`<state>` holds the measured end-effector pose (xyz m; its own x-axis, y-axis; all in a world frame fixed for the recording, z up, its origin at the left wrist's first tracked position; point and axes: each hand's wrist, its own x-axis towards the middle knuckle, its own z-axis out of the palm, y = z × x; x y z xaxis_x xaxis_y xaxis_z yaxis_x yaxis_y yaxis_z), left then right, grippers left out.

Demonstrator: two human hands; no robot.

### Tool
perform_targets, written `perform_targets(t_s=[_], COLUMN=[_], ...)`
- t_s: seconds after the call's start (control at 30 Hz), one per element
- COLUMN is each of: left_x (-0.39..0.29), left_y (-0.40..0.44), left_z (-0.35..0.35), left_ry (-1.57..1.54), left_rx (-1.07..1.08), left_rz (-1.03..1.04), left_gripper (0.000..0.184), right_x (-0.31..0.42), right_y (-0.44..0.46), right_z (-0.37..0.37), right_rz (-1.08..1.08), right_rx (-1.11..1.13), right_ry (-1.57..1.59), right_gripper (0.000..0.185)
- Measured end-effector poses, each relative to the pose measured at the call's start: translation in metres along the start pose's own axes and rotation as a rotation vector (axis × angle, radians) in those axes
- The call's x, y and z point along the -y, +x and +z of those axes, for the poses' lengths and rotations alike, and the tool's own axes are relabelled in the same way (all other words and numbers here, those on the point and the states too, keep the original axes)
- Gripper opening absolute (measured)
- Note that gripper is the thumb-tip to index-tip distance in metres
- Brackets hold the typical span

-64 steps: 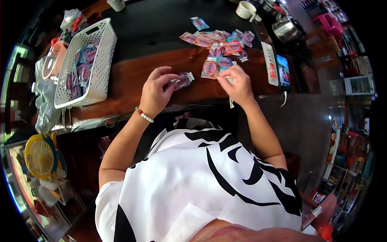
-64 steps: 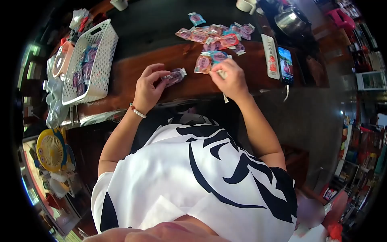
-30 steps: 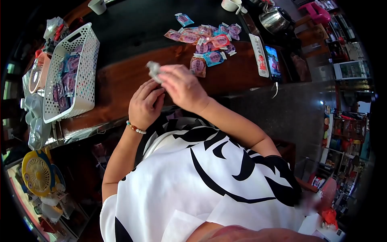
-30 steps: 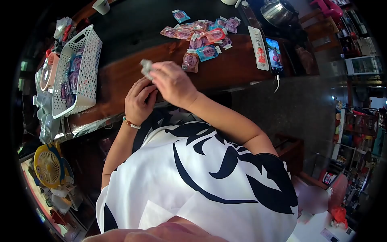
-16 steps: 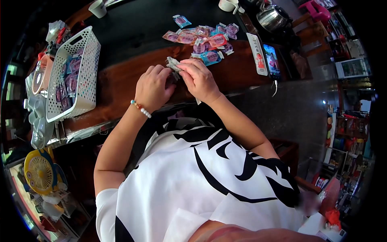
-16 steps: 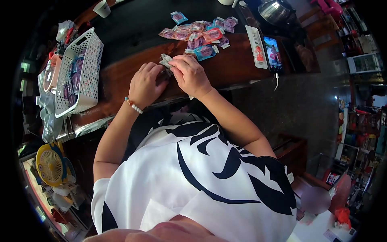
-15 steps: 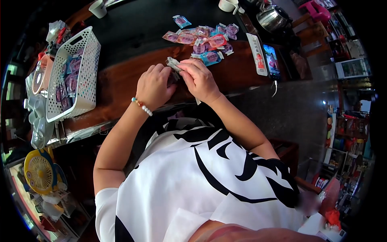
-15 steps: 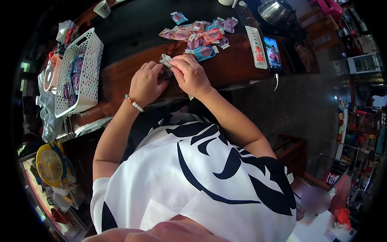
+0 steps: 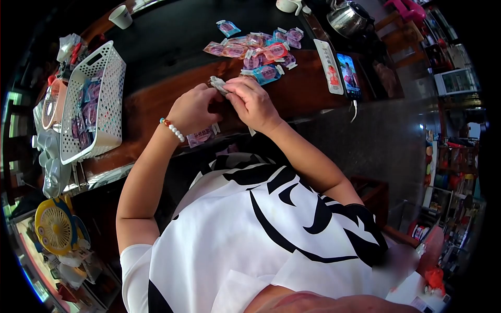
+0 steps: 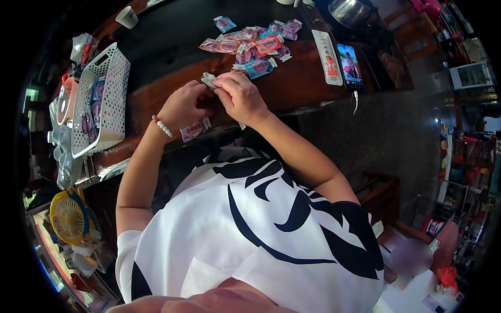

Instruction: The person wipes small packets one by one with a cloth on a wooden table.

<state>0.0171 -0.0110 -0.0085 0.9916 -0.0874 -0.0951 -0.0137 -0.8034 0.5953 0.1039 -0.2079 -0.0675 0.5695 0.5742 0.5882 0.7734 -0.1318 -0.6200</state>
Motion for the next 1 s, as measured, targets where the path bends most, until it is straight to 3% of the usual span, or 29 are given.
perform_targets(t_s=[0.2,0.23,0.3,0.43,0.53,0.6,0.63,0.73,0.77,0.83,0.93,1.0], left_x=[0.001,0.001,0.000,0.005,-0.002,0.001,0.013,0.025,0.027,0.015,0.025,0.030], left_y=[-0.032,-0.033,-0.036,-0.040,-0.035,-0.029,-0.023,-0.017,-0.020,-0.030,-0.041,-0.046], left_z=[-0.003,-0.004,-0.010,-0.003,0.001,0.005,0.014,0.027,0.026,0.013,0.015,0.016], left_ry=[0.131,0.130,0.059,0.065,-0.025,-0.568,-0.927,-0.702,-0.700,-0.306,-0.316,-0.306], left_rx=[-0.094,-0.093,0.108,0.051,0.122,0.044,-0.009,-0.329,-0.342,-0.345,-0.416,-0.442], left_rz=[0.222,0.221,0.006,0.056,-0.009,-0.105,-0.031,-0.036,-0.043,-0.198,-0.175,-0.160], left_gripper=[0.038,0.038,0.031,0.023,0.019,0.022,0.031,0.029,0.029,0.024,0.023,0.024], right_x=[0.000,0.000,0.000,0.000,0.001,0.003,0.002,0.004,0.004,0.000,0.002,0.002], right_y=[0.000,-0.001,0.000,-0.001,0.000,0.001,0.003,0.004,0.004,0.004,0.006,0.009], right_z=[0.002,0.002,0.002,0.003,0.000,-0.001,-0.002,-0.004,-0.005,-0.005,-0.011,-0.007], right_rz=[-0.010,-0.009,-0.033,-0.033,-0.035,-0.018,-0.046,-0.006,0.039,0.034,0.199,0.165], right_rx=[-0.002,-0.001,-0.002,0.001,0.019,0.009,-0.005,-0.025,-0.026,-0.058,-0.030,-0.079], right_ry=[0.001,0.002,-0.021,-0.018,-0.011,-0.005,-0.010,0.051,0.083,0.121,0.270,0.185], right_gripper=[0.018,0.018,0.018,0.018,0.018,0.017,0.016,0.016,0.017,0.016,0.014,0.014])
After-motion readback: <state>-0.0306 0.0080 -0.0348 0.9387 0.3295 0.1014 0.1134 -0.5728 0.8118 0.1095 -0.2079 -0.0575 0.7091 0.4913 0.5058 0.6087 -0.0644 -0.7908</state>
